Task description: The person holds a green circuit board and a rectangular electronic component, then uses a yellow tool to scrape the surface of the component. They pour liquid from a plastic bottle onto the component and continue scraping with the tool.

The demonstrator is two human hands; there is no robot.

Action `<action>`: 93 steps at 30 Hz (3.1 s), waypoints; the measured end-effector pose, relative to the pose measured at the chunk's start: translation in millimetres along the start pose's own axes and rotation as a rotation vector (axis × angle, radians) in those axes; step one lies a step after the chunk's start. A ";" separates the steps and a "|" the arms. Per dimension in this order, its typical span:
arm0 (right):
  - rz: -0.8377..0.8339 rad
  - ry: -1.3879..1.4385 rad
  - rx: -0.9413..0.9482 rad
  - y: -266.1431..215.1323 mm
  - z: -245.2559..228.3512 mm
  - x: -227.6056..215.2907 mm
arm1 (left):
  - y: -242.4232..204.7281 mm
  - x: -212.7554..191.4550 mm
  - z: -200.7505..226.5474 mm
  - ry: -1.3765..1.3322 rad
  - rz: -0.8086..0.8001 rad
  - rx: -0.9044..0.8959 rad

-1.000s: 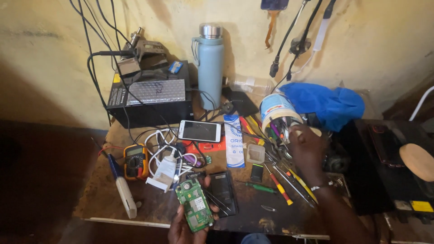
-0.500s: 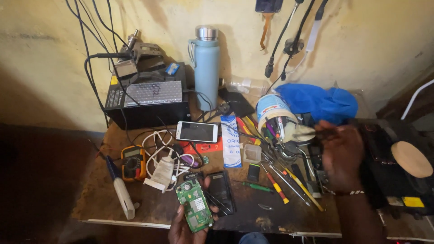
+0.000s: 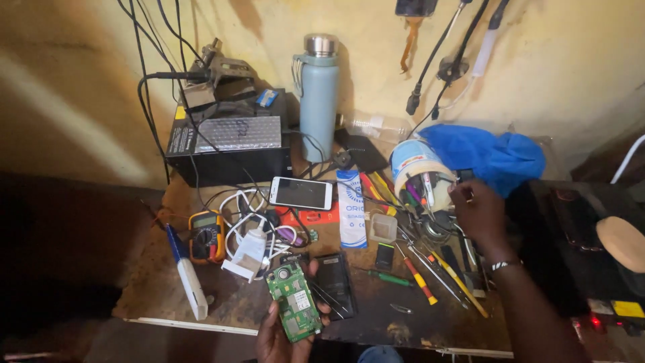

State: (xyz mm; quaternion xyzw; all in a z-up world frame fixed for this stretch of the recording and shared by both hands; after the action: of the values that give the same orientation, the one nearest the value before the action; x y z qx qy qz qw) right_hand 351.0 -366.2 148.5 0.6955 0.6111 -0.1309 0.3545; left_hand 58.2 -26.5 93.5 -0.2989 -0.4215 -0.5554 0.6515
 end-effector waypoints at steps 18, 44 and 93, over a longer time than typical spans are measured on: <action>0.011 0.563 0.325 93.5 9.5 31.0 | -2.1 -11.4 -6.5 -0.014 0.088 -0.044; -0.248 0.439 0.432 -240.6 -119.6 38.2 | -17.2 10.8 -25.7 0.214 -0.050 -0.243; -0.453 1.161 0.562 -311.8 -169.2 64.2 | -16.3 5.8 -13.2 0.083 -0.161 -0.242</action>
State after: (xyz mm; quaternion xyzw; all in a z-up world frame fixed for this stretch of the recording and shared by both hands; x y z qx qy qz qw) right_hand 28.5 -206.5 126.0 0.5737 0.7755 0.0388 -0.2608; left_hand 45.3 -43.9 91.2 -0.3174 -0.3466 -0.6645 0.5810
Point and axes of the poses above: each hand's wrist, its own y-axis towards the middle knuckle, its own x-axis out of the palm, z = x × y, the point moved 5 cm from there along y, towards the middle knuckle, and after that the axes turned 12 degrees about y, right-handed, at the moved point
